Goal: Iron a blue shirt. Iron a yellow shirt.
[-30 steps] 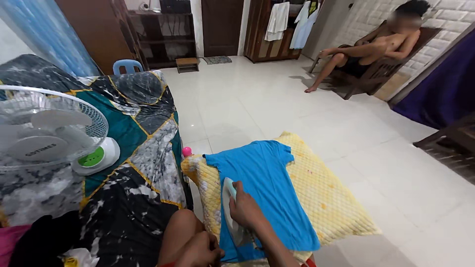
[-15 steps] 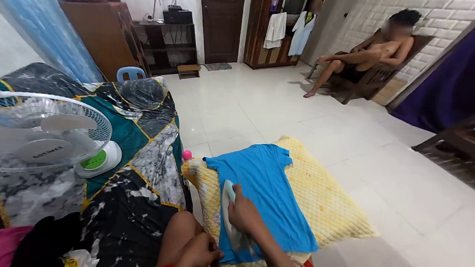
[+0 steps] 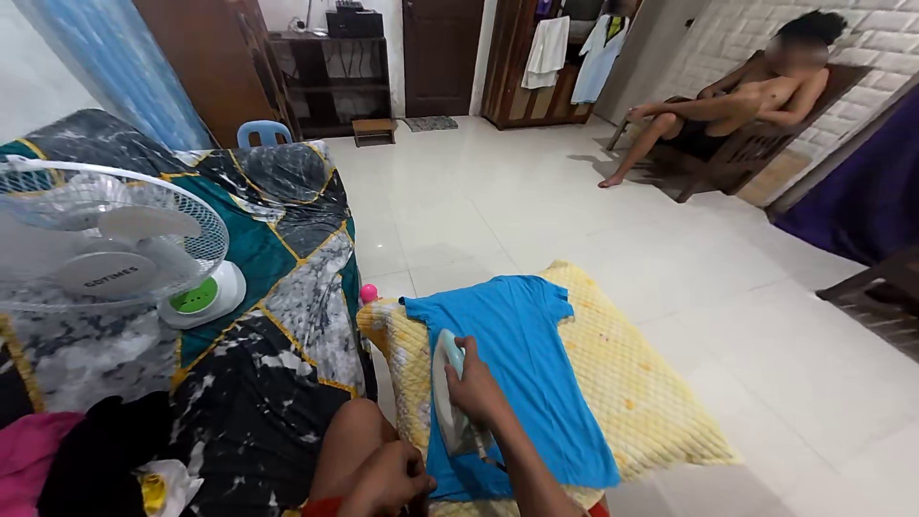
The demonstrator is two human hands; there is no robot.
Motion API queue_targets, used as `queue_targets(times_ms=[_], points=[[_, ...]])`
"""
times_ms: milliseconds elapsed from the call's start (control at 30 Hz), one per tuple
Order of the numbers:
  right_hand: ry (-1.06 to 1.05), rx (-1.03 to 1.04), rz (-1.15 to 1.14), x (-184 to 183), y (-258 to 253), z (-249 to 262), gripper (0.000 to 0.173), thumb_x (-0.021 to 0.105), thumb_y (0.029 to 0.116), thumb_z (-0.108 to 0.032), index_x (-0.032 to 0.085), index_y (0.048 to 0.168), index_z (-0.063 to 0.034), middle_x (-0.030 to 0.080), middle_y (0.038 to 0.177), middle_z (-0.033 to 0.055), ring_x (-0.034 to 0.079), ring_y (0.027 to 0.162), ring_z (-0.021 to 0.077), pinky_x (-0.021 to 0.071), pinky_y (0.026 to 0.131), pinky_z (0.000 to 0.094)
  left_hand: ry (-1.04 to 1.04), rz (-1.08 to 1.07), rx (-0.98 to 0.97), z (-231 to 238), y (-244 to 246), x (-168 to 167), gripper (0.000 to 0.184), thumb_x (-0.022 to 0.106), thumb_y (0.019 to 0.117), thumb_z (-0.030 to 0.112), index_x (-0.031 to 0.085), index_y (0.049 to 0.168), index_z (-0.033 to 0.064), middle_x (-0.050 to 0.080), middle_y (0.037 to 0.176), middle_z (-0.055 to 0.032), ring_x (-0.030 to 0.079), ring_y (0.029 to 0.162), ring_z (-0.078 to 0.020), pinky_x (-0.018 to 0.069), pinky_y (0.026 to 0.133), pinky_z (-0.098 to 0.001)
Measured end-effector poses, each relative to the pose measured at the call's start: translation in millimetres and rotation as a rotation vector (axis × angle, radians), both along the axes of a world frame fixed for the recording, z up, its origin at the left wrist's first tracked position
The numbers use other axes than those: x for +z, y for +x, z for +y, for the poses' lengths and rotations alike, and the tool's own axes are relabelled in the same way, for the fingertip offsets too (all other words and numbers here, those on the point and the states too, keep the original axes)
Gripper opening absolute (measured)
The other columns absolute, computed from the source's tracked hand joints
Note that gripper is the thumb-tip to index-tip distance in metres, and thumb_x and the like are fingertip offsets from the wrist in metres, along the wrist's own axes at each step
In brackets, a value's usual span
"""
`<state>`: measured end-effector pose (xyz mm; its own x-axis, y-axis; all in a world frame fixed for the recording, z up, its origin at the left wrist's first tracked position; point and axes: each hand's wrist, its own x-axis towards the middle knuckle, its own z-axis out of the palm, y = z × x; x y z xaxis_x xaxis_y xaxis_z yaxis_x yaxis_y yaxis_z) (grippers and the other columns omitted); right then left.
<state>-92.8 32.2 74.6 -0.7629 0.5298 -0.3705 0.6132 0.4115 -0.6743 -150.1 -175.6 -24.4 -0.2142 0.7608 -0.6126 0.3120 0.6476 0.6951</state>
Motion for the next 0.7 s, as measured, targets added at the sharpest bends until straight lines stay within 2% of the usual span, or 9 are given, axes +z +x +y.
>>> queue_targets(times_ms=[100, 233, 333, 467, 533, 633, 700], points=[[0.021, 0.024, -0.069, 4, 26, -23, 0.063, 0.056, 0.1027, -0.030, 0.028, 0.157, -0.0190, 0.071, 0.102, 0.0141, 0.074, 0.083, 0.0280, 0.0615, 0.078, 0.0488, -0.017, 0.024, 0.006, 0, 3, 0, 0.043, 0.070, 0.0902, 0.055, 0.073, 0.096, 0.0125, 0.072, 0.083, -0.0078, 0.068, 0.068, -0.0234, 0.0577, 0.067, -0.0501], [0.044, 0.036, -0.102, 4, 38, -35, 0.063, 0.056, 0.1024, -0.030, 0.028, 0.158, -0.0180, 0.071, 0.098, 0.0139, 0.073, 0.082, 0.0282, 0.0613, 0.076, 0.0490, -0.032, 0.021, -0.014, 3, 0, 4, 0.042, 0.071, 0.0897, 0.054, 0.075, 0.095, 0.0128, 0.073, 0.086, -0.0082, 0.071, 0.079, -0.0259, 0.0572, 0.076, -0.0563], [0.058, 0.031, -0.093, 3, 20, -21, 0.063, 0.056, 0.1021, -0.029, 0.029, 0.157, -0.0190, 0.071, 0.096, 0.0142, 0.073, 0.079, 0.0278, 0.0613, 0.074, 0.0491, -0.062, -0.001, -0.010, 4, -2, 8, 0.042, 0.070, 0.0910, 0.054, 0.074, 0.095, 0.0128, 0.073, 0.084, -0.0080, 0.070, 0.068, -0.0236, 0.0588, 0.067, -0.0498], [0.107, -0.010, -0.099, 7, -1, -15, 0.061, 0.056, 0.1022, -0.028, 0.029, 0.156, -0.0179, 0.071, 0.099, 0.0159, 0.073, 0.084, 0.0302, 0.0604, 0.076, 0.0507, -0.055, -0.014, 0.001, 3, -1, 13, 0.042, 0.069, 0.0925, 0.053, 0.073, 0.097, 0.0109, 0.072, 0.083, -0.0086, 0.068, 0.064, -0.0235, 0.0585, 0.065, -0.0479], [0.123, -0.026, -0.112, 8, 6, -26, 0.062, 0.056, 0.1028, -0.028, 0.029, 0.157, -0.0163, 0.071, 0.099, 0.0166, 0.073, 0.085, 0.0317, 0.0603, 0.078, 0.0515, -0.031, 0.005, -0.008, 1, 0, 12, 0.042, 0.068, 0.0929, 0.052, 0.073, 0.096, 0.0106, 0.072, 0.083, -0.0090, 0.069, 0.068, -0.0242, 0.0584, 0.067, -0.0498], [0.132, -0.008, -0.135, 10, 33, -50, 0.063, 0.058, 0.1017, -0.028, 0.030, 0.157, -0.0155, 0.072, 0.097, 0.0166, 0.074, 0.084, 0.0323, 0.0607, 0.078, 0.0519, 0.014, 0.025, -0.027, 0, -1, 9, 0.041, 0.069, 0.0921, 0.051, 0.074, 0.094, 0.0098, 0.071, 0.085, -0.0103, 0.069, 0.079, -0.0277, 0.0555, 0.076, -0.0573], [0.129, 0.004, -0.131, 8, 48, -61, 0.064, 0.059, 0.1003, -0.027, 0.032, 0.156, -0.0145, 0.072, 0.094, 0.0156, 0.074, 0.081, 0.0314, 0.0608, 0.076, 0.0515, 0.004, 0.023, -0.065, 3, -4, 6, 0.043, 0.069, 0.0931, 0.051, 0.073, 0.096, 0.0088, 0.072, 0.086, -0.0108, 0.070, 0.080, -0.0282, 0.0561, 0.077, -0.0583]])
